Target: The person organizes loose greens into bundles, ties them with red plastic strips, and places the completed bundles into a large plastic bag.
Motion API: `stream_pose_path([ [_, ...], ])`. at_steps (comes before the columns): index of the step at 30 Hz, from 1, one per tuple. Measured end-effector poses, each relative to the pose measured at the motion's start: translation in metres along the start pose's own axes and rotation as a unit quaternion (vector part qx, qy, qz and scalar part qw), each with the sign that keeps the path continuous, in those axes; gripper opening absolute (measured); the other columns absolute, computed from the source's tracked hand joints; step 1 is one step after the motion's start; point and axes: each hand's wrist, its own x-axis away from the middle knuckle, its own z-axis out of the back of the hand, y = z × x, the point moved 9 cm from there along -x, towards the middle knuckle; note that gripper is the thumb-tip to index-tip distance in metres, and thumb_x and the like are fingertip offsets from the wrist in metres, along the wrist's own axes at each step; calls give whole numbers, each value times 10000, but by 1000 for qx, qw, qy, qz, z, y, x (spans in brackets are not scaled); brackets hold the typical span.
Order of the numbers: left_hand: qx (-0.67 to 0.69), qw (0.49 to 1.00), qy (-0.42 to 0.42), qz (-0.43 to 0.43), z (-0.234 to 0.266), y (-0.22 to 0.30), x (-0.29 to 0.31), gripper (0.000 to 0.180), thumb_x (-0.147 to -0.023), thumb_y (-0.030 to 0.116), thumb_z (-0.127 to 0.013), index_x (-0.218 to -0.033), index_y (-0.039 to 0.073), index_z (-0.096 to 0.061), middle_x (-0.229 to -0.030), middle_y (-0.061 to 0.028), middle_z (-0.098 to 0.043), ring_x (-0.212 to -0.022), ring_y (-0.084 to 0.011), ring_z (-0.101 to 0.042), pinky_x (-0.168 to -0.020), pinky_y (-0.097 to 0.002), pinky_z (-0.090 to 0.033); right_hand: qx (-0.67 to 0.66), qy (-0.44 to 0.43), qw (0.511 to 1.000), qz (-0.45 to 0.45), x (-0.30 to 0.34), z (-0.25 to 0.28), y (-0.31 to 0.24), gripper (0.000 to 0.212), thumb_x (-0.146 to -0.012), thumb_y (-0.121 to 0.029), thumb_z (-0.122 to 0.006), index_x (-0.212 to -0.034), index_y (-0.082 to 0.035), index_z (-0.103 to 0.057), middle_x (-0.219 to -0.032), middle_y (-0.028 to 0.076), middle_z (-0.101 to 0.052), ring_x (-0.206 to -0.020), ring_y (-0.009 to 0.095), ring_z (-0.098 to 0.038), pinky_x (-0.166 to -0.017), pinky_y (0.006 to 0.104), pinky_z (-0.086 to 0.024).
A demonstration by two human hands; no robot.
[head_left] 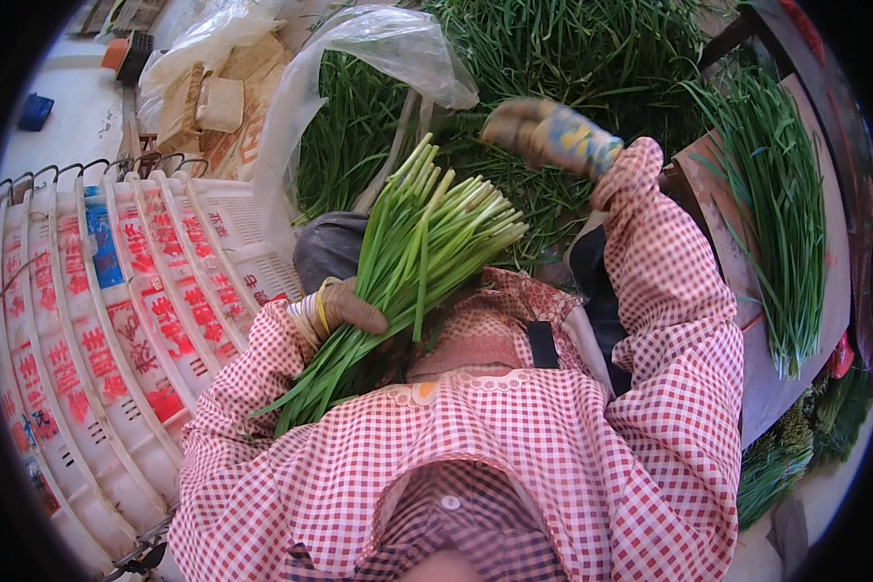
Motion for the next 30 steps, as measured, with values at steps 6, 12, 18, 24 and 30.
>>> stream_pose_path([
  [6,-23,999,30,-6,-6,6,-8,758,-634,54,-789,-1343,-8,-527,-1235,-138,-638,-1056,-265,-640,-932,-368,-509,223,-78,966,104,18,-67,-37,375,-895,-253,-665,-1230,-86,-642,-1083,125,-706,-975,268,-676,-857,355,-539],
  [12,1,992,104,-66,-15,27,27,724,-595,42,-805,-1281,-16,-583,-1166,-136,-673,-1045,-261,-644,-947,-357,-499,167,235,954,86,-35,48,58,331,-931,-187,-590,-1249,-104,-624,-1135,150,-675,-1029,279,-653,-895,377,-533],
  [18,-91,978,148,-115,4,27,83,755,-632,91,-811,-1336,20,-546,-1269,-116,-620,-1162,-233,-577,-1031,-353,-431,366,92,906,-190,-11,29,84,995,-823,-719,-559,-1545,-125,-220,-1610,192,-108,-1471,359,-185,-1170,520,-228],
  [24,-303,869,165,-354,-42,58,72,844,-747,4,-723,-1481,70,-314,-1472,-71,-457,-1294,-196,-481,-1088,-342,-385,-655,-52,731,183,-1,-109,-23,870,-863,-797,-348,-1385,-113,-476,-1385,141,-525,-1254,350,-489,-1109,512,-335],
  [30,-668,542,397,-320,-56,43,43,1051,-673,287,-834,-1491,12,-234,-1337,-267,-463,-1163,-431,-521,-995,-463,-438,-786,-45,595,159,21,-119,-10,740,-915,-696,-425,-1359,-110,-506,-1273,149,-604,-1152,317,-586,-984,522,-491],
])
